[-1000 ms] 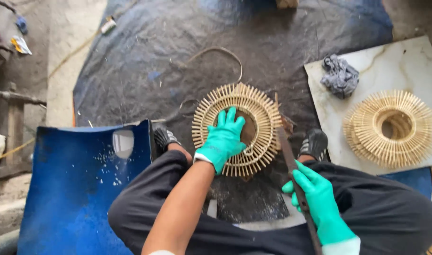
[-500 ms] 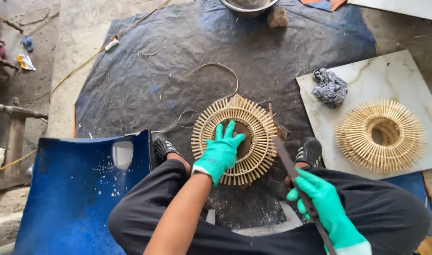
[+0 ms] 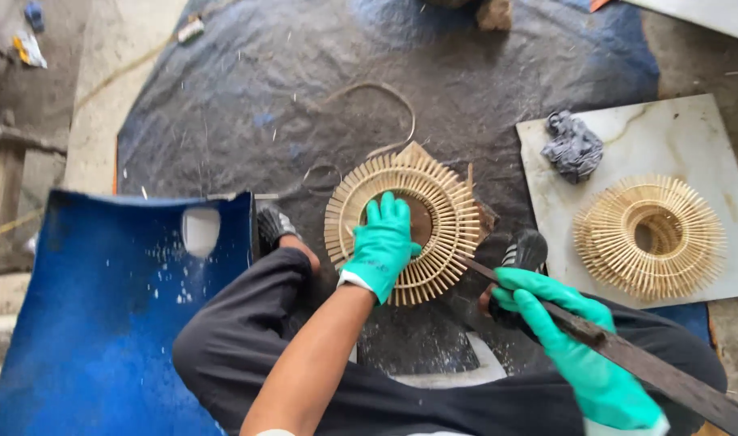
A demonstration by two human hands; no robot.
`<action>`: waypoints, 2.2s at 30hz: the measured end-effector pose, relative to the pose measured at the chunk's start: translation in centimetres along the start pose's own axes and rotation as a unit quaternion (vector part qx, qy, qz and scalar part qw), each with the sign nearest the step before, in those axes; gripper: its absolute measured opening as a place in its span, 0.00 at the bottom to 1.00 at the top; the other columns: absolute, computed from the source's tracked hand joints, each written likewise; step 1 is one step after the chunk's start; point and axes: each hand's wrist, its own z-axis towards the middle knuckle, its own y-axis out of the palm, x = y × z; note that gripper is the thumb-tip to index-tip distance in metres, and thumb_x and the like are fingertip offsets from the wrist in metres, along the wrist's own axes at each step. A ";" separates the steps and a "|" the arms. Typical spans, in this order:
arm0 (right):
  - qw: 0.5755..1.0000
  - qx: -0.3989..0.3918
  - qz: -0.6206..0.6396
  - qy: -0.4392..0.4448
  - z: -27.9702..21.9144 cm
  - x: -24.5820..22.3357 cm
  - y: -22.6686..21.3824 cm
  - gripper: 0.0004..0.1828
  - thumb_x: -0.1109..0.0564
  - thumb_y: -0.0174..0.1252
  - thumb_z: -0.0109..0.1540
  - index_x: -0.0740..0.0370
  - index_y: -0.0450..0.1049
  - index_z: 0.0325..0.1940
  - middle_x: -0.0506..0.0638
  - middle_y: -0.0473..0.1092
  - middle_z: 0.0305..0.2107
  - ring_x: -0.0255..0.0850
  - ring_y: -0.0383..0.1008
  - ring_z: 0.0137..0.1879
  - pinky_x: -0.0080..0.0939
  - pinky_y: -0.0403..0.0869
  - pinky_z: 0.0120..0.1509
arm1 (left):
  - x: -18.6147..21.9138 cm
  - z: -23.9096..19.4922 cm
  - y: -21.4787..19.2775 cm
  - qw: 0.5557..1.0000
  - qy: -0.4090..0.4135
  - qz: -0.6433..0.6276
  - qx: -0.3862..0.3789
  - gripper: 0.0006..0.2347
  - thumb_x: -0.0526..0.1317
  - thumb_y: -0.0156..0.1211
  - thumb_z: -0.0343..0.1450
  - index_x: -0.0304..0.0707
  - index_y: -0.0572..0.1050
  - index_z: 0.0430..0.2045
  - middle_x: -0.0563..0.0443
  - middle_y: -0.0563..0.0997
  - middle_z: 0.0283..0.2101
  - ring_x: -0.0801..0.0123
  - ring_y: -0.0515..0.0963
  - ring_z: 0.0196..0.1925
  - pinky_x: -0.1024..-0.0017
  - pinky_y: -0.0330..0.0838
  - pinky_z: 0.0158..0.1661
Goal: Manufacturing and shaping circular bamboo furniture components using a metal file, hammer, and pliers.
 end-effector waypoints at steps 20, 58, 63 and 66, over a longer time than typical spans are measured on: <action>0.991 -0.048 -0.019 -0.121 1.6 4.0 1.5 0.16 0.67 0.57 0.64 0.67 0.78 0.56 0.51 0.80 0.49 0.34 0.81 0.51 0.32 0.78 0.58 | -2.5 0.5 -1.7 0.984 0.127 0.083 -0.094 0.41 0.46 0.74 0.61 0.51 0.56 0.69 0.49 0.43 0.78 0.48 0.43 0.79 0.28 0.45 0.67; 0.972 -0.082 0.216 -0.038 2.4 4.9 2.7 0.16 0.69 0.52 0.63 0.72 0.73 0.55 0.58 0.77 0.55 0.40 0.79 0.57 0.38 0.77 0.65 | -4.0 1.1 -1.9 0.976 0.123 0.172 -0.058 0.40 0.42 0.71 0.64 0.67 0.56 0.74 0.52 0.44 0.80 0.49 0.44 0.80 0.30 0.48 0.66; 0.898 -0.117 0.423 0.040 2.4 6.4 1.7 0.21 0.67 0.41 0.65 0.76 0.63 0.62 0.66 0.68 0.63 0.48 0.72 0.67 0.47 0.67 0.68 | -1.2 0.0 -3.6 0.996 0.005 -0.022 -0.090 0.47 0.48 0.76 0.61 0.56 0.46 0.72 0.55 0.41 0.77 0.46 0.38 0.78 0.30 0.42 0.68; 0.948 -0.135 0.278 -0.075 1.7 7.0 1.6 0.22 0.63 0.36 0.71 0.80 0.62 0.65 0.68 0.66 0.67 0.48 0.67 0.72 0.44 0.65 0.77 | -3.3 0.8 -3.7 0.991 0.099 0.018 -0.084 0.42 0.47 0.75 0.61 0.58 0.55 0.69 0.54 0.44 0.78 0.45 0.40 0.79 0.31 0.45 0.68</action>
